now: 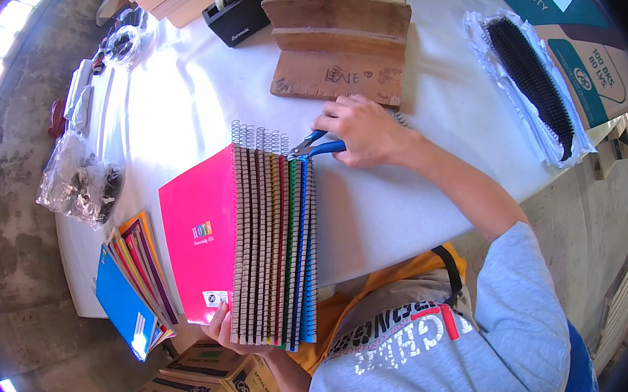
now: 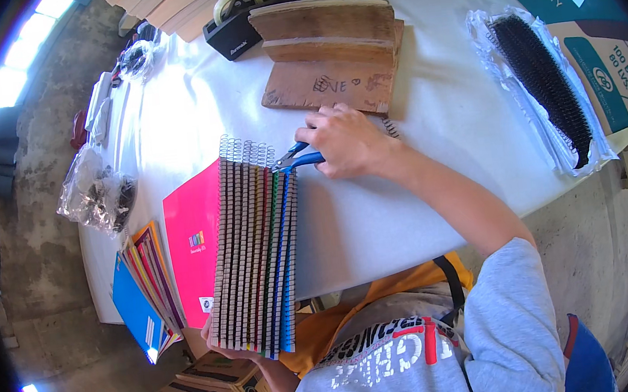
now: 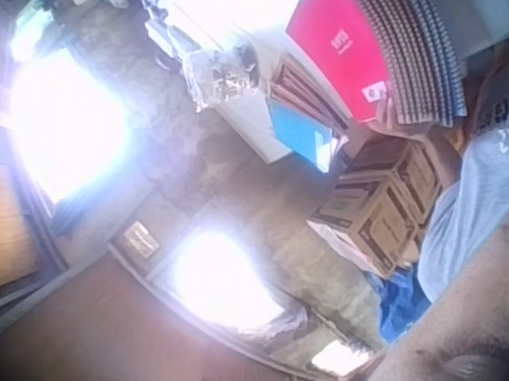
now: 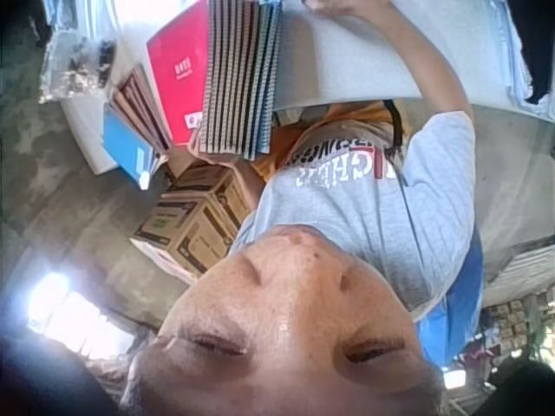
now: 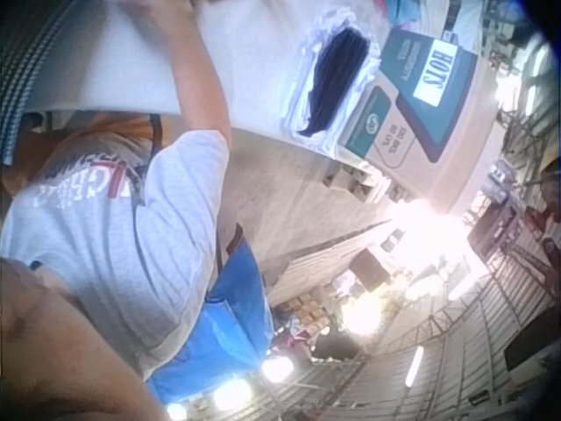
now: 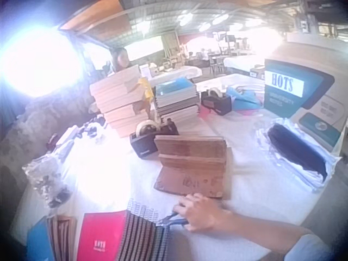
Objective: The person trims the excess spiral coils from stacks of notebooks using pliers and then places the notebooks into a cardboard box.
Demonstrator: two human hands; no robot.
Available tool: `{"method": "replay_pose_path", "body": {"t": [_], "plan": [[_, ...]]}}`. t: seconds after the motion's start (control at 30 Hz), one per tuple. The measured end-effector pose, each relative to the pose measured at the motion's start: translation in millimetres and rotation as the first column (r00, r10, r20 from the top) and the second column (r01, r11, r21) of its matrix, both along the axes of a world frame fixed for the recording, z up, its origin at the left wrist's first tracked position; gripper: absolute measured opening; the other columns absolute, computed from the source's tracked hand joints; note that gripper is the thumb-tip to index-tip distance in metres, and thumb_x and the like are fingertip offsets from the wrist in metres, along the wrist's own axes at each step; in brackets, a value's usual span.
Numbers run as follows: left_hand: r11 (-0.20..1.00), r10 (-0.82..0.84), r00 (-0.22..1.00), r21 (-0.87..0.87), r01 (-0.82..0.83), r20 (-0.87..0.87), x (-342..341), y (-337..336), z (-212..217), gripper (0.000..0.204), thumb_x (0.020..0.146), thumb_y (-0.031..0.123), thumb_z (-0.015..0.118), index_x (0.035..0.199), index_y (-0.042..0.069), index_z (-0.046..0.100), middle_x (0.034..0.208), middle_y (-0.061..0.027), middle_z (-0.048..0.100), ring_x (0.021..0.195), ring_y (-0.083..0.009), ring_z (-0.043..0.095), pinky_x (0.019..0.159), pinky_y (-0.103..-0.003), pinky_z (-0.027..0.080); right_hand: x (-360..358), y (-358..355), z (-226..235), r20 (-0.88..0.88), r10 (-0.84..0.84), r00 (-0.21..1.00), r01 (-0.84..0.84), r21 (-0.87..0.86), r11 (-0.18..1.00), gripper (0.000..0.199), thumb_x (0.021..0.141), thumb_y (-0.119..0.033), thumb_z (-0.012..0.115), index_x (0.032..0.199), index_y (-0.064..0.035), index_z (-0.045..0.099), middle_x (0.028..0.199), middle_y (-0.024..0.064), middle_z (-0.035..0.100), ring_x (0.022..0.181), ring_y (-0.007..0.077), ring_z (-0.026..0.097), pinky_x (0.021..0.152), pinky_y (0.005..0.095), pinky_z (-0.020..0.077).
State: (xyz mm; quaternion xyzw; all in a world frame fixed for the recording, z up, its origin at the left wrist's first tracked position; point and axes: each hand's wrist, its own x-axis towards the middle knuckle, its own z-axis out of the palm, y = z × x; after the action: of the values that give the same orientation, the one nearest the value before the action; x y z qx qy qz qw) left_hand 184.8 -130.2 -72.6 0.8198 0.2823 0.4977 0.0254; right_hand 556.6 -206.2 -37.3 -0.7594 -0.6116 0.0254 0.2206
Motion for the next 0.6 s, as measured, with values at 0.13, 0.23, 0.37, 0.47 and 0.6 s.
{"method": "replay_pose_path", "body": {"t": [0.13,0.23,0.37,0.47,0.6], "plan": [[1.0,-0.014,0.999,0.0,0.014,0.035,-1,1,-2,0.028,0.087,0.028,0.061,0.102,0.008,0.048,0.098,-0.0084,0.056,0.096,-0.0244,0.055,0.095,-0.049,0.041,-2,1,-4,-0.053,0.019,0.998,-0.02,-0.018,1.0,0.03,0.07,-0.017,0.065,0.099,-0.0089,0.061,0.092,0.0112,0.061,0.094,0.0288,0.06,0.083,0.0411,0.0461],[0.999,-0.037,0.998,0.0,0.037,0.05,0,1,-2,0.029,0.087,0.03,0.06,0.101,0.007,0.048,0.097,-0.0092,0.055,0.096,-0.0245,0.055,0.094,-0.049,0.041,-4,2,-9,0.021,-0.032,0.999,0.035,-0.154,0.987,0.027,0.071,-0.017,0.065,0.096,-0.0084,0.06,0.091,0.0099,0.062,0.091,0.0289,0.062,0.081,0.0418,0.0471],[0.999,-0.006,0.997,-0.046,0.01,0.082,-6,4,-8,0.032,0.086,0.033,0.06,0.1,0.007,0.048,0.095,-0.0096,0.054,0.095,-0.0244,0.055,0.092,-0.049,0.042,-6,1,7,0.026,-0.055,0.998,0.059,-0.237,0.97,0.025,0.071,-0.016,0.064,0.094,-0.0084,0.06,0.092,0.0086,0.062,0.094,0.0275,0.061,0.083,0.0409,0.0459],[0.997,0.005,1.0,0.071,-0.004,-0.009,-8,6,-7,0.033,0.086,0.034,0.061,0.1,0.007,0.047,0.095,-0.0094,0.054,0.094,-0.0243,0.056,0.091,-0.048,0.044,-5,0,12,0.109,-0.052,0.993,0.053,-0.001,0.999,0.029,0.069,-0.016,0.065,0.098,-0.0091,0.061,0.095,0.0089,0.061,0.097,0.0257,0.059,0.087,0.0398,0.0436],[0.999,-0.005,1.0,0.034,0.004,0.027,-6,7,-7,0.033,0.086,0.034,0.062,0.1,0.008,0.047,0.095,-0.0083,0.054,0.094,-0.0235,0.056,0.092,-0.049,0.043,-3,4,1,0.03,-0.1,0.995,0.095,0.13,0.987,0.036,0.068,-0.016,0.066,0.104,-0.01,0.061,0.1,0.0102,0.059,0.102,0.0248,0.055,0.09,0.0398,0.0408]]}}
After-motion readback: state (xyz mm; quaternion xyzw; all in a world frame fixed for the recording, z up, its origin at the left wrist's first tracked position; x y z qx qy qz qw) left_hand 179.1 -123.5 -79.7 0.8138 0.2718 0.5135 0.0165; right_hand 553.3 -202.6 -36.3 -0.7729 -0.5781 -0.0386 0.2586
